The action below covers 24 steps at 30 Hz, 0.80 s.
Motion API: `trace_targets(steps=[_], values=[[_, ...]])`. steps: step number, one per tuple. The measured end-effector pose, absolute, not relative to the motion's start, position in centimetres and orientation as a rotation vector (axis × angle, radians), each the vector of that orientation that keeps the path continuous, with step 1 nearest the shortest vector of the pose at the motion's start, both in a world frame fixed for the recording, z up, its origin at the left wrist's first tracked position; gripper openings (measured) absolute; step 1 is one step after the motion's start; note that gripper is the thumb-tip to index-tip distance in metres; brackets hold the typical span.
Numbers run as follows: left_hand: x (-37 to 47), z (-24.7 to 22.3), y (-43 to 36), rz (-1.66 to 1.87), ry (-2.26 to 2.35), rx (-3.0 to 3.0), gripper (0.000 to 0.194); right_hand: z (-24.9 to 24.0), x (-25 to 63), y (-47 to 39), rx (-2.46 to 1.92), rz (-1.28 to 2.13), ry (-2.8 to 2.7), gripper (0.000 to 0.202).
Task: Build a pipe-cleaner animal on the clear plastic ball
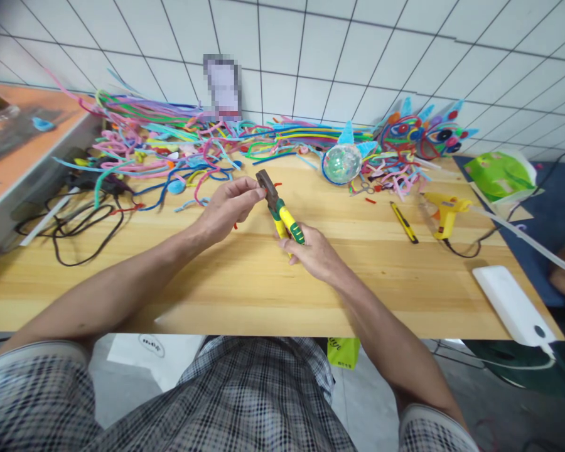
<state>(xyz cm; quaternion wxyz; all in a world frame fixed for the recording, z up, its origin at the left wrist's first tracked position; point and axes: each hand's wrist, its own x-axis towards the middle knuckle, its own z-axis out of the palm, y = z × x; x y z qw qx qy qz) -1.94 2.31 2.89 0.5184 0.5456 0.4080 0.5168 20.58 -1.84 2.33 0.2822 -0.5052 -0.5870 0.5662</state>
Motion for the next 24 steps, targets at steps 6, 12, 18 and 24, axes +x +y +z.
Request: trace_targets(steps=[6,12,18,24], values=[[-1.96,3.06,2.16,1.225,0.994,1.299,0.034,2.42,20.48,-1.82,-1.384,1.501,-1.589,0.024],[-1.67,3.17,1.97,1.251,0.996,1.248,0.025,2.11,20.46,-1.71,-1.412,1.452,-1.67,0.027],[-1.48,3.46,1.7,1.254,1.035,1.223,0.017,1.94,20.47,-1.74,-1.407,1.423,-1.696,0.035],[-1.52,3.39,1.75,1.259,1.043,1.26,0.016,2.21,20.41,-1.79,-1.36,1.44,-1.727,0.035]])
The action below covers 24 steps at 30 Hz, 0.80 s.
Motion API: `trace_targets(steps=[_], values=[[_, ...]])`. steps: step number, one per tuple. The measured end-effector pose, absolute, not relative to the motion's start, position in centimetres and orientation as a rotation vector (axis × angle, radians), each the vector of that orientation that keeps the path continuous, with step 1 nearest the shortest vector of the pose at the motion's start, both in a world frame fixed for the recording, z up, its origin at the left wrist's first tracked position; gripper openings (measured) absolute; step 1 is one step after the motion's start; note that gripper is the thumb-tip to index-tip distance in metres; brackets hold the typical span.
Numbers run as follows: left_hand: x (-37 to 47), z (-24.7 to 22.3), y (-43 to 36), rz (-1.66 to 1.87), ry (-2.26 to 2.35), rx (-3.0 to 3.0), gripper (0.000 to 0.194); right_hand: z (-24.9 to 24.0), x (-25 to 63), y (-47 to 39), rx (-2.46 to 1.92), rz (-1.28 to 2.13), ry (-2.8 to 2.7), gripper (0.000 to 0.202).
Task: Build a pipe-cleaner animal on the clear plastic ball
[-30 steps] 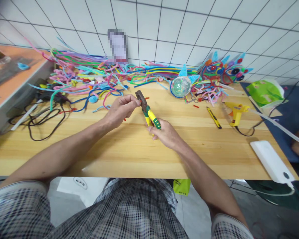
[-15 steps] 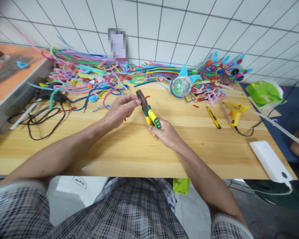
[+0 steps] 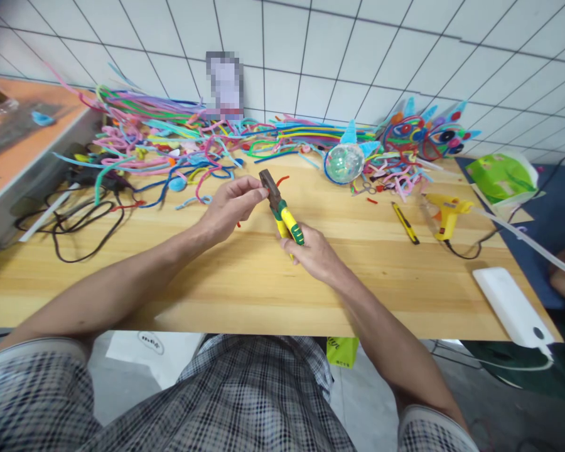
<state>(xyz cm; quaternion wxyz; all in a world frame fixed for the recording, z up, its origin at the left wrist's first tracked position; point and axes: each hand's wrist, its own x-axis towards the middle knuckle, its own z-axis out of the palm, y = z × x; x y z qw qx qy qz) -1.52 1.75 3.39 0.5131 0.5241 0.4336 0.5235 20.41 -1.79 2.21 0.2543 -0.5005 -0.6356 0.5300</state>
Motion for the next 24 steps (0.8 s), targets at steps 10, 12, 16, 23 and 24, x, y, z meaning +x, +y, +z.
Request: trace_targets(steps=[10,12,16,23,24], values=[[-1.5,3.4,1.7,1.299,0.954,1.299,0.021,2.0,20.4,-1.8,-1.382,1.399,-1.721,0.034],[-1.5,3.6,1.7,1.293,0.95,1.293,0.024,1.9,20.4,-1.7,-1.358,1.443,-1.687,0.032],[-1.3,4.0,1.6,1.282,0.972,1.268,0.025,1.9,20.3,-1.7,-1.299,1.545,-1.623,0.029],[-1.1,4.6,1.4,1.282,0.987,1.216,0.024,2.1,20.1,-1.8,-1.307,1.571,-1.582,0.032],[-1.1,4.7,1.3,1.279,0.995,1.212,0.023,2.1,20.1,-1.8,-1.3,1.579,-1.58,0.033]])
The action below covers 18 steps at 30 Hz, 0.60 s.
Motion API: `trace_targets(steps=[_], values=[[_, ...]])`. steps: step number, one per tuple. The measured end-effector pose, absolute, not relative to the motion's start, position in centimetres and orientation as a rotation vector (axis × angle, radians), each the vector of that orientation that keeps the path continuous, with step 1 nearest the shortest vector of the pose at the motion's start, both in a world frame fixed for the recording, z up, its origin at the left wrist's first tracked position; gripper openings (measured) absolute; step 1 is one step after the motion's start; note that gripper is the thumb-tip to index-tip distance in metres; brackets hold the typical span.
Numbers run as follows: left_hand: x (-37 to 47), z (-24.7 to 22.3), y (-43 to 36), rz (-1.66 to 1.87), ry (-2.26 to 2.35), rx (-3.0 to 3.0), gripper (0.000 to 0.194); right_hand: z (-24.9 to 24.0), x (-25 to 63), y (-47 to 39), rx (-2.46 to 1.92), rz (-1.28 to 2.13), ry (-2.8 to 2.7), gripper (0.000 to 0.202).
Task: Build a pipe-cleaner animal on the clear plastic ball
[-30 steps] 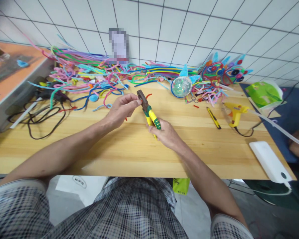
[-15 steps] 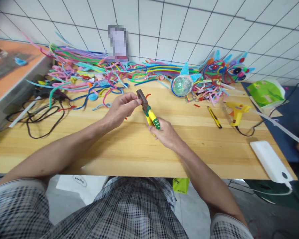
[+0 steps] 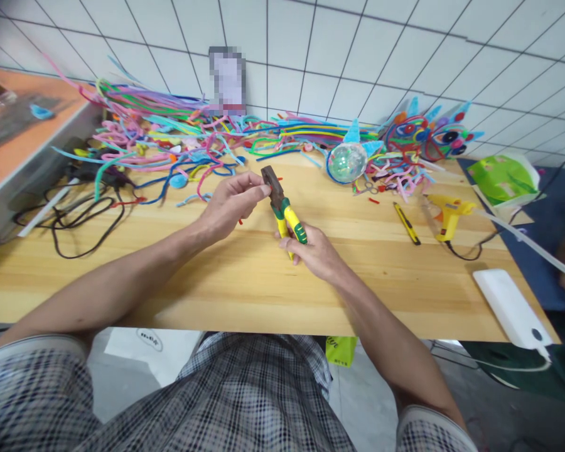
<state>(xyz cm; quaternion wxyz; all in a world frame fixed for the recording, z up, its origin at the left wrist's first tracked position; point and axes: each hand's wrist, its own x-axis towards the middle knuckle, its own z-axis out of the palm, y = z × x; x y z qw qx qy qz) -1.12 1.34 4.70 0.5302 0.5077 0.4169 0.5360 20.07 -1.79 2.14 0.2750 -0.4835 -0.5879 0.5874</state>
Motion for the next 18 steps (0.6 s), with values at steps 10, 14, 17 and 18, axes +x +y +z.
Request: trace_targets(steps=[10,14,17,18], values=[[-1.07,4.92,1.11,1.264,1.051,1.219,0.025,1.83,20.31,-1.79,-1.296,1.537,-1.609,0.034],[-1.14,4.59,1.31,1.271,1.035,1.245,0.028,1.65,20.44,-1.77,-1.322,1.494,-1.629,0.034],[-1.21,4.39,1.4,1.275,1.03,1.261,0.029,1.55,20.47,-1.72,-1.319,1.488,-1.64,0.034],[-1.22,4.35,1.4,1.274,1.03,1.264,0.029,1.5,20.47,-1.71,-1.316,1.488,-1.642,0.033]])
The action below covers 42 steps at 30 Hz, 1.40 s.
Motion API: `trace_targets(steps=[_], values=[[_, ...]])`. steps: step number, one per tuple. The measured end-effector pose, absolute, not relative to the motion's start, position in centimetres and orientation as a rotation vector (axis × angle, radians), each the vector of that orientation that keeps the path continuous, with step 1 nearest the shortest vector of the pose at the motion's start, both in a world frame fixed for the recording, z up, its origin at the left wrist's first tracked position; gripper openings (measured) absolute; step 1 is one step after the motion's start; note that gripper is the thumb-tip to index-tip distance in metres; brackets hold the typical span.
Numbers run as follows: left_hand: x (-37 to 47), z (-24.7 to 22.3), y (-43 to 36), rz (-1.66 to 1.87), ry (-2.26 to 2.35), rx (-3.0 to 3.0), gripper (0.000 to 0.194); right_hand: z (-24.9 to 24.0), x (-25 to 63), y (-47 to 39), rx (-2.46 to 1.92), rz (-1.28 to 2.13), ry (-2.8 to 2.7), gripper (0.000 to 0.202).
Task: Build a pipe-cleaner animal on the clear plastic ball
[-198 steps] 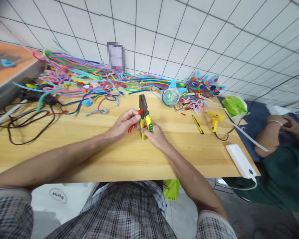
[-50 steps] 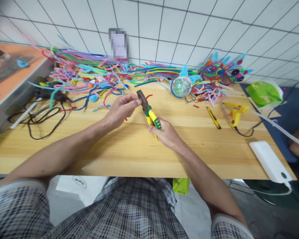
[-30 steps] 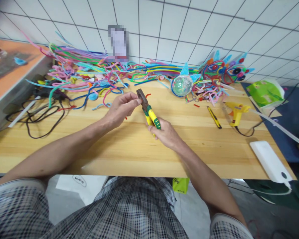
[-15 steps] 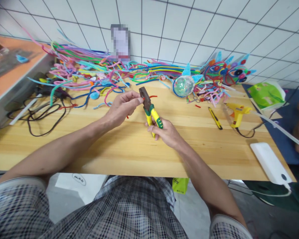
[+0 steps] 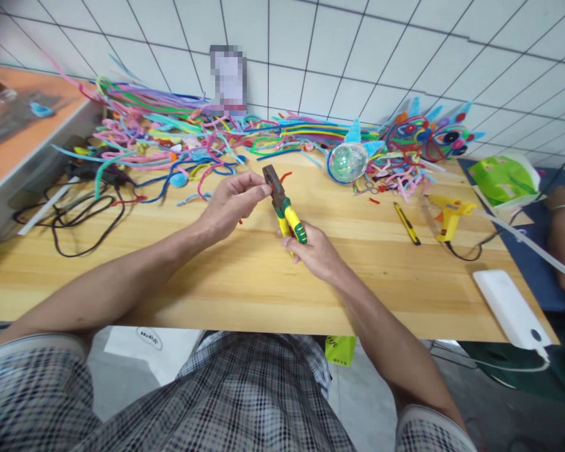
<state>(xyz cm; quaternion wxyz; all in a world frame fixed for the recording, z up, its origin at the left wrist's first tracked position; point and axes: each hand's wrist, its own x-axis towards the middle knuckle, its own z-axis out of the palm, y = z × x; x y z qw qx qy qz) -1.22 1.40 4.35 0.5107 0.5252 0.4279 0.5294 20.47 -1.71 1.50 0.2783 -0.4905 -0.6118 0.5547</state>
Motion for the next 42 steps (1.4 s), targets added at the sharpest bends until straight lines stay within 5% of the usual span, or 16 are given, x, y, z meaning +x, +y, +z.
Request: trace_targets(steps=[22,42], values=[[-1.1,3.9,1.2,1.284,1.017,1.326,0.018,0.9,20.3,-1.6,-1.375,1.247,-1.757,0.024],[-1.3,3.1,1.1,1.287,0.94,1.414,0.022,-0.2,18.8,-1.8,-1.395,1.306,-1.662,0.037]])
